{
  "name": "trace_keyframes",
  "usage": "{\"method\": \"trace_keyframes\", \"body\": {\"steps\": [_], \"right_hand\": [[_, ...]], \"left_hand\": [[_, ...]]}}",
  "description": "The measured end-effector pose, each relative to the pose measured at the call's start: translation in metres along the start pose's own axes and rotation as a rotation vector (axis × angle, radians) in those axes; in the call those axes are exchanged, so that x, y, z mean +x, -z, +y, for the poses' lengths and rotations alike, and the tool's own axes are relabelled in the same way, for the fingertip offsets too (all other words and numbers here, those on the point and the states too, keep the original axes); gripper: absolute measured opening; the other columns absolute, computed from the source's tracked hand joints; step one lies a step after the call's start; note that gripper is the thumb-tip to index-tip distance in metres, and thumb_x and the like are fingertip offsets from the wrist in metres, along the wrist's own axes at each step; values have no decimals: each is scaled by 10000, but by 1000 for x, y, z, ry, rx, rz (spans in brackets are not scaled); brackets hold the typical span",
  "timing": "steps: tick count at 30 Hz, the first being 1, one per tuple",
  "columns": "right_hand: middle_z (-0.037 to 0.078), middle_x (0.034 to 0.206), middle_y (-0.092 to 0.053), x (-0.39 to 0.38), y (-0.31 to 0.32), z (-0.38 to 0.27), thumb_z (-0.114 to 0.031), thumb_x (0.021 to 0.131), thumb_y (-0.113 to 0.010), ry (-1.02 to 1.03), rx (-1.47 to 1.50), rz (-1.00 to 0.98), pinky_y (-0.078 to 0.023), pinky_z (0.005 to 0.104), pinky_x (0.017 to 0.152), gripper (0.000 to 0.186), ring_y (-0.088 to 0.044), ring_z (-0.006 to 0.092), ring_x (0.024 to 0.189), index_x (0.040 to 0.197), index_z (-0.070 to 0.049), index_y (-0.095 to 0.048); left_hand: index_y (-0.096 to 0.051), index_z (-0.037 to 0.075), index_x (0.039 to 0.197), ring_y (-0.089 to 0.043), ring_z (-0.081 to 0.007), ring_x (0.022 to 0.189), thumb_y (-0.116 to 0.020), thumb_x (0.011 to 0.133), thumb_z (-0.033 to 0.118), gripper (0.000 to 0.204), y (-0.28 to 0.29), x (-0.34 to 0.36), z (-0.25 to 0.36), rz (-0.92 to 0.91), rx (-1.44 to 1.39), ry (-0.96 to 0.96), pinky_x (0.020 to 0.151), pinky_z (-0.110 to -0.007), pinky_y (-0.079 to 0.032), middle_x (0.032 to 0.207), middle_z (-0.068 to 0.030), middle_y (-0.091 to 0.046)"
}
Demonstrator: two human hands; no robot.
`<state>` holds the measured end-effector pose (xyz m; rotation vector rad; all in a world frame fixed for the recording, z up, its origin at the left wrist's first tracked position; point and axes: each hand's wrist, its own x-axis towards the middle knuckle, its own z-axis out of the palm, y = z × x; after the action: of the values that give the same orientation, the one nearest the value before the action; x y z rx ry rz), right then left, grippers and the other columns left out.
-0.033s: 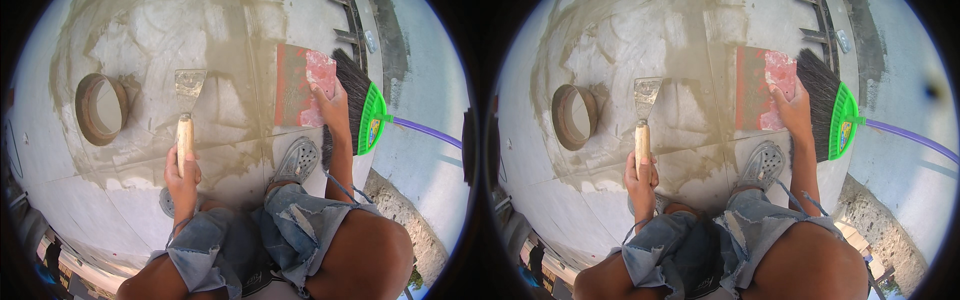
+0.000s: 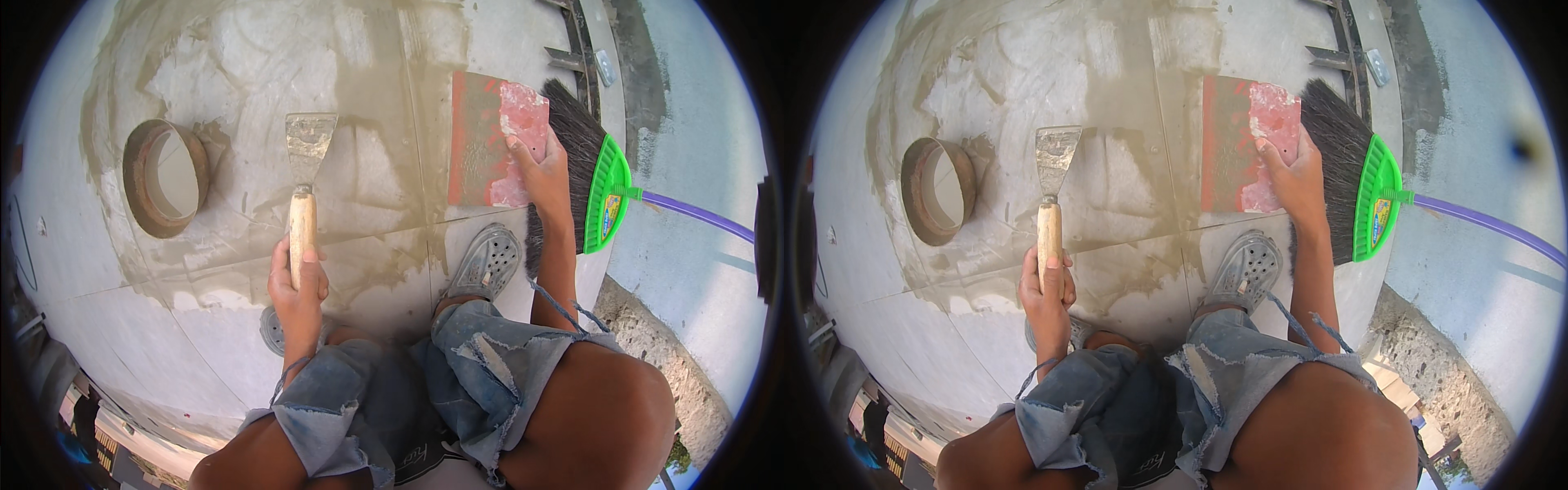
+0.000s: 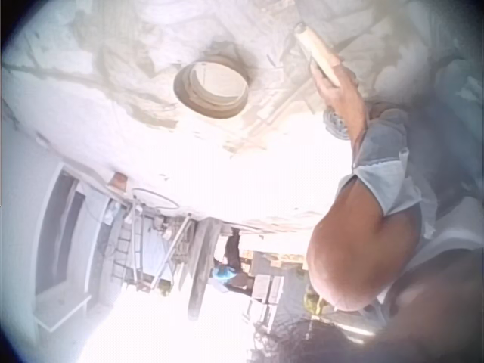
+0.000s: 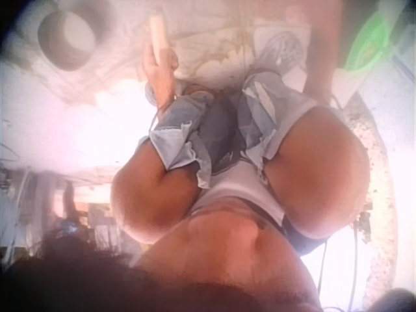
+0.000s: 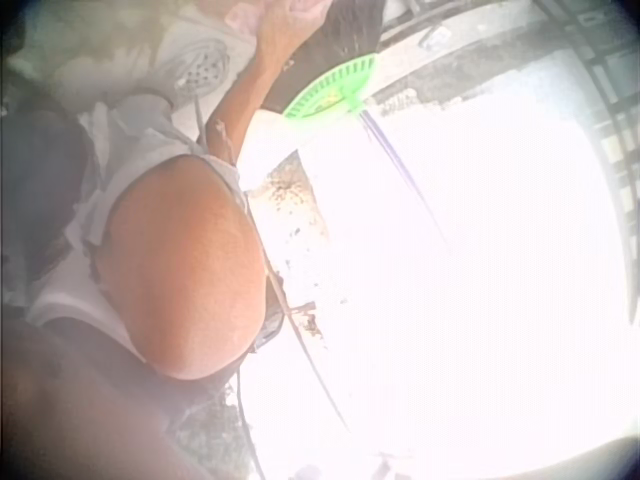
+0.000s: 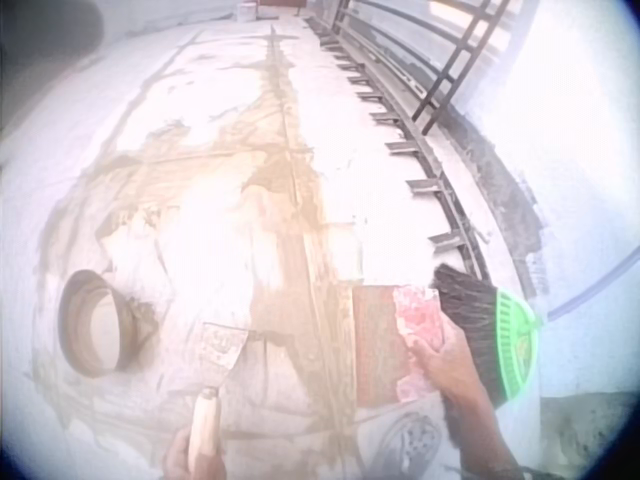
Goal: The person applies cement to a floor surface using a trowel and a float. They scoop cement from a bucket and spread it evenly across the floor.
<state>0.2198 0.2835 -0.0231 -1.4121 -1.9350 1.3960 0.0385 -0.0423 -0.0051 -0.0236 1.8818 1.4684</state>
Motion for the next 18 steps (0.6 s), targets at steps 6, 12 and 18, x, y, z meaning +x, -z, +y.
{"method": "trace_keyframes", "body": {"steps": [6, 12, 18], "right_hand": [[105, 1222, -737, 2, -1, 1, -71, 992, -721, 14, 10, 15, -561, 325, 951, 427, -692, 138, 1062, 1389, 50, -619], [107, 1224, -736, 5, -3, -4, -60, 994, -714, 12, 5, 5, -563, 322, 950, 424, -698, 141, 1062, 1392, 48, -617], [110, 1226, -738, 6, -4, -7, -65, 1000, -718, 20, -18, 4, -563, 317, 946, 417, -698, 140, 1063, 1389, 47, -618]], "left_hand": [[-575, -19, 1366, -418, -25, 558, -584, 1130, 241, 351, -3, 2, 1, -15, 2, 5, 470, -216, -305, 976, -41, -644], [-568, -12, 1366, -418, -22, 563, -589, 1129, 241, 347, -4, 5, 0, -24, -15, 9, 472, -212, -304, 991, -42, -645], [-568, -14, 1358, -418, -21, 563, -588, 1128, 241, 344, -3, 5, 2, -33, 2, 6, 473, -211, -306, 985, -40, -641]]}}
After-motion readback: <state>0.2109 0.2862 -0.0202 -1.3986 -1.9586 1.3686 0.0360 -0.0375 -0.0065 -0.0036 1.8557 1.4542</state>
